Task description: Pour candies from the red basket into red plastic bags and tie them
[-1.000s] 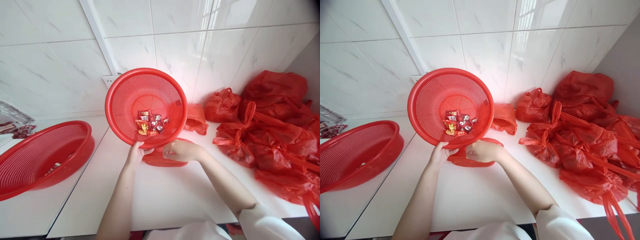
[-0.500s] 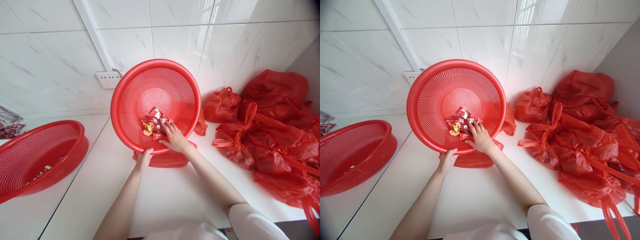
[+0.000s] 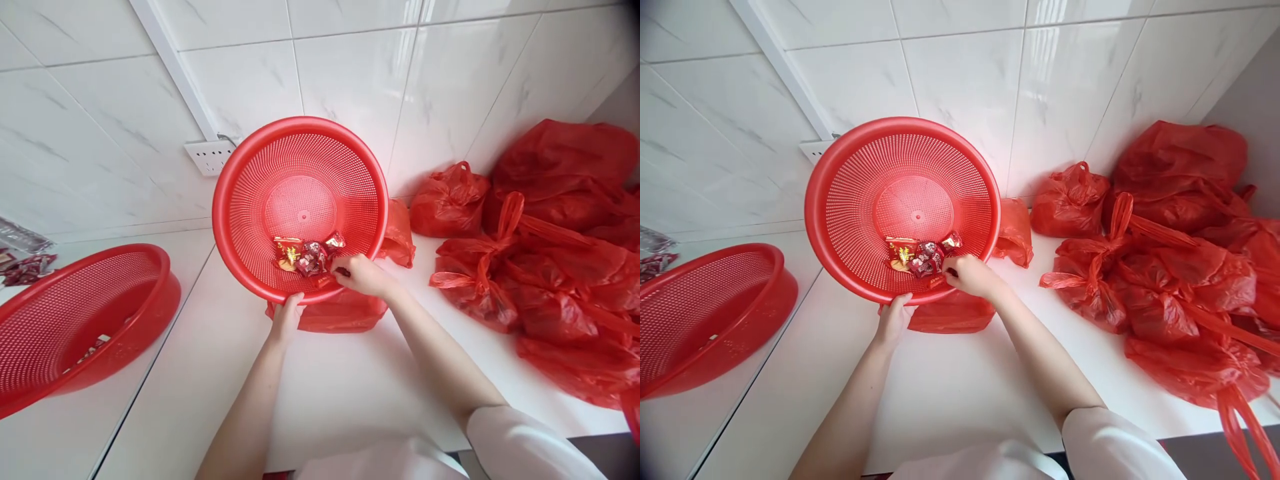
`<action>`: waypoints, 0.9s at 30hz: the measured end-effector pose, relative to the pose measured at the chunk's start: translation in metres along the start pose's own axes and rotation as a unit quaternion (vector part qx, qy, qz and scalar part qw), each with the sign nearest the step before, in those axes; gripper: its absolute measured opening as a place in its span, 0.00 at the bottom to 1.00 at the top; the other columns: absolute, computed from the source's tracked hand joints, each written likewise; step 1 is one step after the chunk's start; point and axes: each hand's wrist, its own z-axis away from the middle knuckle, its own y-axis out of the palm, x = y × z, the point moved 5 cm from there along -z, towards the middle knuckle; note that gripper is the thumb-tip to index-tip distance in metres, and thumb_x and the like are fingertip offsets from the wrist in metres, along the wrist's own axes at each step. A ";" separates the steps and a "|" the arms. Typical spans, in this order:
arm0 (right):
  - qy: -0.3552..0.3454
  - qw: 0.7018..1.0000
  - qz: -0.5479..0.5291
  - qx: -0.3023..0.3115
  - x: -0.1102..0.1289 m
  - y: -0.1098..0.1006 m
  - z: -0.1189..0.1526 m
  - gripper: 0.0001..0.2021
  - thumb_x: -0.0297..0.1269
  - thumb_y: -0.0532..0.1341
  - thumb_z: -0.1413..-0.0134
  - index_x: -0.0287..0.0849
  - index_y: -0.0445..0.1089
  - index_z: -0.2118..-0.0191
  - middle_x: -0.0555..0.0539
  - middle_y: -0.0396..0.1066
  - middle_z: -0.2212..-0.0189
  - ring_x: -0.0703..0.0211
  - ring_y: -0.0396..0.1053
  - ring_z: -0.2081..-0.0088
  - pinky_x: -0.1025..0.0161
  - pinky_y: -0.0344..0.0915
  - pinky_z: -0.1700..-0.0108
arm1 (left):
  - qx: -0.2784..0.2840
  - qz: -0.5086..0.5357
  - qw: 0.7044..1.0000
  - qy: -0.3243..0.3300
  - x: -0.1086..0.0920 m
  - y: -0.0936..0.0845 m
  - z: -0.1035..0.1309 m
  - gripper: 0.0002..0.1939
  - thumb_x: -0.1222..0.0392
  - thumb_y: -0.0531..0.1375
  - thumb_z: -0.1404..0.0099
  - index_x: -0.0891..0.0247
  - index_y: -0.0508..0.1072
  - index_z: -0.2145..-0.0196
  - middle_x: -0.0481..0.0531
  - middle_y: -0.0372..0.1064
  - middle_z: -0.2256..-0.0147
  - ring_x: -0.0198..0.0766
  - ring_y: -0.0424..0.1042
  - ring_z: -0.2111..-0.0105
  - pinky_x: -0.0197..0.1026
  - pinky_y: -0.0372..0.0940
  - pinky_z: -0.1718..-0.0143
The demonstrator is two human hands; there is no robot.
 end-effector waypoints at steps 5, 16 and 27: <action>0.019 0.998 -0.058 0.021 0.002 -0.018 0.010 0.06 0.30 0.57 0.43 0.41 0.72 0.67 0.51 0.72 0.73 0.65 0.65 0.73 0.68 0.60 0.69 | -0.029 0.008 1.000 0.008 -0.006 -0.007 -0.005 0.23 0.64 0.65 0.51 0.59 0.69 0.55 0.52 0.75 0.58 0.48 0.71 0.50 0.52 0.66 0.49; 0.011 0.995 -0.049 -0.084 -0.003 -0.027 0.008 0.16 0.44 0.58 0.38 0.42 0.68 0.50 0.42 0.72 0.52 0.53 0.71 0.52 0.55 0.66 0.47 | -0.029 0.027 0.998 0.041 -0.017 -0.007 -0.004 0.22 0.67 0.65 0.52 0.58 0.71 0.57 0.48 0.75 0.62 0.47 0.72 0.51 0.52 0.68 0.49; -0.049 0.994 0.071 0.063 0.014 0.030 -0.001 0.43 0.55 0.70 0.56 0.48 0.58 0.35 0.38 0.61 0.39 0.38 0.57 0.39 0.40 0.57 0.41 | 0.079 0.007 0.997 -0.013 0.004 0.008 0.005 0.20 0.64 0.63 0.47 0.59 0.74 0.55 0.53 0.74 0.53 0.51 0.70 0.47 0.52 0.68 0.48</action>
